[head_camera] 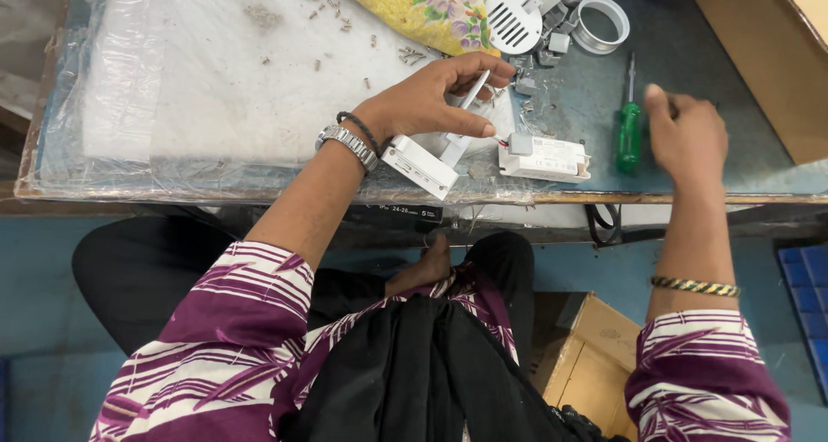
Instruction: The person assembles small white electrical components by connecting wires and tightening screws with a screwdriver. They repeatedly pick up parts from a box, attach wires, secure them with a screwdriver, and place the finished units back into the box.
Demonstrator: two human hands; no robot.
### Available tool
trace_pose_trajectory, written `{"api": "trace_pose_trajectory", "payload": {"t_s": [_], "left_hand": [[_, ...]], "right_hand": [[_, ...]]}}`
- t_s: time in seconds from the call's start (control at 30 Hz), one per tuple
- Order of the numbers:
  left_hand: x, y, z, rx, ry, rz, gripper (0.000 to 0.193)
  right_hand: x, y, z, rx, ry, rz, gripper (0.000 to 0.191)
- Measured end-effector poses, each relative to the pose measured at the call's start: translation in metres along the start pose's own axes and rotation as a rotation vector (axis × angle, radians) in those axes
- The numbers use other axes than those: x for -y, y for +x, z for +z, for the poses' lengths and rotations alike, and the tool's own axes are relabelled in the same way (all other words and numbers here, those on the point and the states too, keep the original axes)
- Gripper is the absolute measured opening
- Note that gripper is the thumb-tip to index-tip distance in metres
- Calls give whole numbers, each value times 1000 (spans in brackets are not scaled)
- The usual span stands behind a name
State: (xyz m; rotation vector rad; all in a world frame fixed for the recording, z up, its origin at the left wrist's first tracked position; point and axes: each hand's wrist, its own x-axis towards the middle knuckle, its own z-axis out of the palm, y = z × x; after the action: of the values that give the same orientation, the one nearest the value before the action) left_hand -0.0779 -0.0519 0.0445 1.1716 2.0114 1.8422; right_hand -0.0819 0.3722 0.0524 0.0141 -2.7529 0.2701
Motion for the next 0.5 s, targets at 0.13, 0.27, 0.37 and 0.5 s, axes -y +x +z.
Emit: {"api": "trace_pose_trajectory", "payload": {"t_s": [0.13, 0.27, 0.37, 0.5], "left_hand": [[0, 0, 2, -19, -39, 6, 77], [-2, -1, 3, -47, -12, 13, 75], [-3, -2, 3, -45, -19, 14, 75], [-4, -2, 3, -37, -44, 1, 74]], "right_hand": [[28, 8, -7, 126, 4, 85, 42], [33, 8, -14, 97, 86, 80, 36], [24, 2, -32, 149, 753, 277, 28], [19, -14, -50, -151, 1335, 174, 19]]}}
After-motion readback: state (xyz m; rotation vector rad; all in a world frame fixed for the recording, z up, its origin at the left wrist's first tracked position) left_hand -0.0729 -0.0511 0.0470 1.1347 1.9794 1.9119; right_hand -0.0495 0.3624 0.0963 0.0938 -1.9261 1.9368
